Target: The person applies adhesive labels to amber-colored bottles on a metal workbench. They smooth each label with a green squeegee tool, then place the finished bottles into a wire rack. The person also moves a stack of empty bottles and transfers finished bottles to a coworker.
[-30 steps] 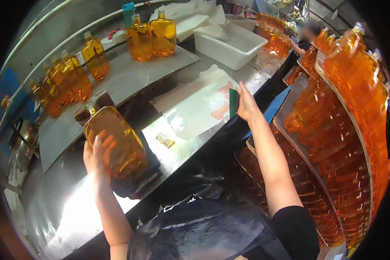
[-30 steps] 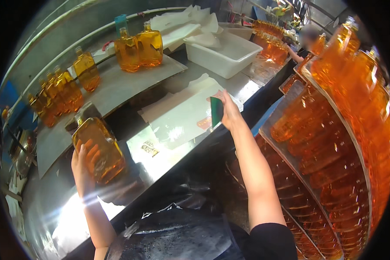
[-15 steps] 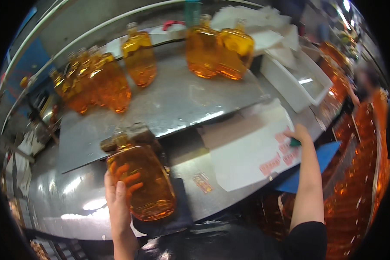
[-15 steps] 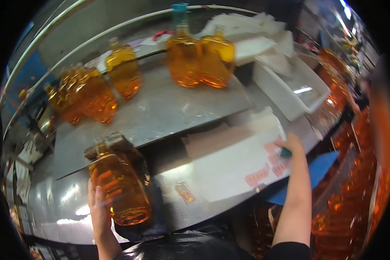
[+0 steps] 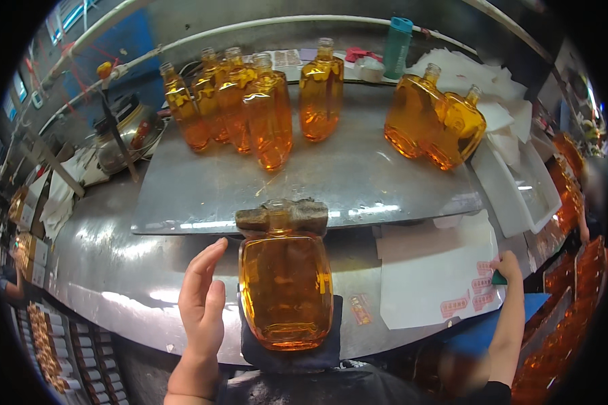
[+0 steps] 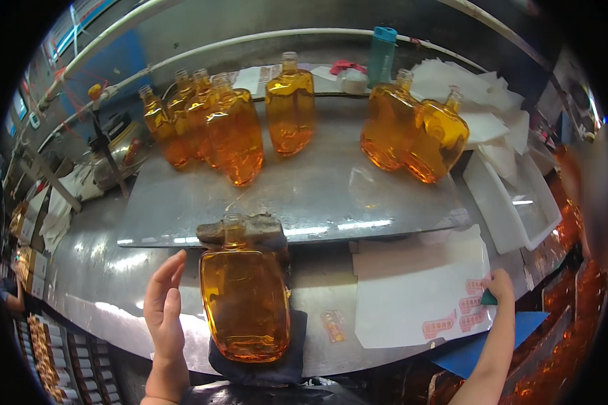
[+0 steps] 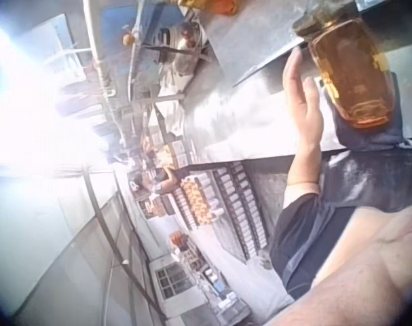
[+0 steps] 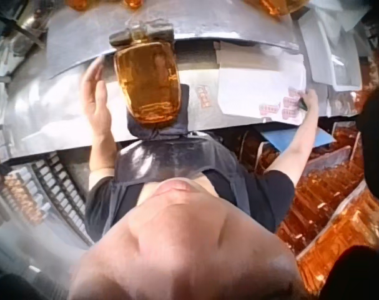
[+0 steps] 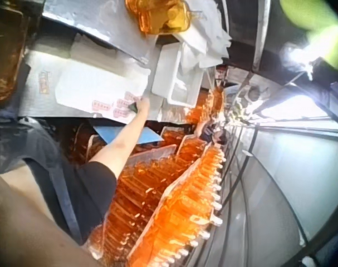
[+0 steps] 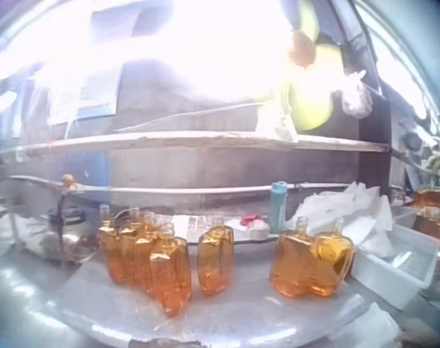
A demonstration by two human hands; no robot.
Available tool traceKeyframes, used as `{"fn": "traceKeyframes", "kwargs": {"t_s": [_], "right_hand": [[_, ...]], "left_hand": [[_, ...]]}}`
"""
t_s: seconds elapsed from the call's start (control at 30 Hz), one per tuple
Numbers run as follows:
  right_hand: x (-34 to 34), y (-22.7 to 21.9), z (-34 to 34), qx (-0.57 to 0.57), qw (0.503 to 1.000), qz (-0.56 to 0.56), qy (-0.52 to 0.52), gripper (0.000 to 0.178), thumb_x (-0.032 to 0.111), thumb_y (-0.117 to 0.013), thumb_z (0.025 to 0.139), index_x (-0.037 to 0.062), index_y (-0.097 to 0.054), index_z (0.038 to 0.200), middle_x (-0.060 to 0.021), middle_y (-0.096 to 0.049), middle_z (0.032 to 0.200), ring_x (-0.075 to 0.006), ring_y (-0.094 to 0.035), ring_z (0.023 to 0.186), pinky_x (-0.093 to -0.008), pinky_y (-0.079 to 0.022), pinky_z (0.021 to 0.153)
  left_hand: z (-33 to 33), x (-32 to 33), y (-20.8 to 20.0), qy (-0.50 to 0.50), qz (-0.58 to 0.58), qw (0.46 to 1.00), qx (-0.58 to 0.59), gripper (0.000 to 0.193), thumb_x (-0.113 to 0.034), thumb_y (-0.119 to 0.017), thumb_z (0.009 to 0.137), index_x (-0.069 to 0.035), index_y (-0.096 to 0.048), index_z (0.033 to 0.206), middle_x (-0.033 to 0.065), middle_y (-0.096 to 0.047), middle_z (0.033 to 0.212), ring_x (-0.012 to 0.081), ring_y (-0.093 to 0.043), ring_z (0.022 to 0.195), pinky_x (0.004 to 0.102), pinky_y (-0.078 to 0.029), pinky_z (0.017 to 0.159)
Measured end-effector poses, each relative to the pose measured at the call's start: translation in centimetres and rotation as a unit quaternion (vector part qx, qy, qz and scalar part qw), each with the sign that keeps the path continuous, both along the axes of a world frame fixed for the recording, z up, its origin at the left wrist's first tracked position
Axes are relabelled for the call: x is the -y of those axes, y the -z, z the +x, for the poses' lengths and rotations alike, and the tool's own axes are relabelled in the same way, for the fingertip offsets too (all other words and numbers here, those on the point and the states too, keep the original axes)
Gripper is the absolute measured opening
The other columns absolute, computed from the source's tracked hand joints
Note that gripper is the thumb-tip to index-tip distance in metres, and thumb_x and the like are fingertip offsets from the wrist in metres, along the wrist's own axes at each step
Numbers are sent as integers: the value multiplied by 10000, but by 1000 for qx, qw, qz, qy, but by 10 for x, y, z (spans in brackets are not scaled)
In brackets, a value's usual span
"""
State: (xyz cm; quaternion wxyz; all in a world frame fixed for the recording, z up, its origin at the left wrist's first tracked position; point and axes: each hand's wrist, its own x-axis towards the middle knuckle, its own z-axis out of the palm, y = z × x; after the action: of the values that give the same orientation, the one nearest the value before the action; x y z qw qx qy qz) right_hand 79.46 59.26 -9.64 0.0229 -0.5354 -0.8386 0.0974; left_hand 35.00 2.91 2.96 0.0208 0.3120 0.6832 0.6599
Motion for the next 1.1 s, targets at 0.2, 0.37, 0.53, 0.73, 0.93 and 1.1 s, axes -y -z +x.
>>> {"fn": "traceKeyframes", "kwargs": {"t_s": [0.2, 0.37, 0.53, 0.73, 0.93, 1.1], "right_hand": [[2, 7, 12, 9, 996, 65, 58, 175, 153, -656, 743, 4, -684, 830, -224, -666, 874, -399, -653, 860, -453, -513, 735], [49, -20, -24, 215, 909, 321, 154, 185, 183, -571, 851, 97, -701, 751, -154, -696, 794, -342, -695, 748, -434, -559, 625], [168, -133, -146, 92, 919, 381, 24, 248, 303, -596, 893, 72, -655, 826, -135, -696, 778, -331, -688, 722, -425, -528, 590], [323, -222, -241, -261, 909, 7, -326, 63, 41, -697, 805, -6, -688, 845, -54, -686, 732, -123, -662, 665, -220, -486, 617], [378, -245, -350, -152, 756, -74, -633, 107, 162, -714, 756, 65, -668, 766, -113, -658, 715, -272, -651, 679, -346, -494, 598], [360, -206, -393, -83, 758, 77, -643, 172, 213, -728, 739, 79, -643, 805, -101, -632, 687, -293, -632, 667, -382, -474, 561]], "left_hand": [[-12, -38, -30, 135, -233, 917, -295, 521, -72, -629, 813, -46, -527, 1323, 144, -499, 1396, 353, -391, 1356, 504, -220, 1138], [13, -18, -11, 199, -319, 840, -391, 574, -260, -640, 841, -78, -504, 1368, 91, -468, 1434, 286, -361, 1380, 506, -90, 1164], [33, 35, 15, 306, -156, 868, -360, 436, -70, -727, 741, -100, -665, 1172, 34, -614, 1275, 198, -556, 1223, 434, -257, 1144], [23, 35, 37, 156, -158, 955, -194, 943, -479, -777, 728, -39, -354, 1447, 243, -224, 1529, 407, -229, 1419, 488, -224, 1139], [6, 26, 33, 106, -34, 984, -142, 453, -364, -671, 870, -87, -570, 1213, 253, -222, 1519, 398, -242, 1410, 484, -229, 1125], [14, -4, 12, 82, -155, 965, -194, 329, -78, -747, 722, -102, -583, 1007, 253, -200, 1520, 484, -187, 1390, 520, -217, 1113]]}}
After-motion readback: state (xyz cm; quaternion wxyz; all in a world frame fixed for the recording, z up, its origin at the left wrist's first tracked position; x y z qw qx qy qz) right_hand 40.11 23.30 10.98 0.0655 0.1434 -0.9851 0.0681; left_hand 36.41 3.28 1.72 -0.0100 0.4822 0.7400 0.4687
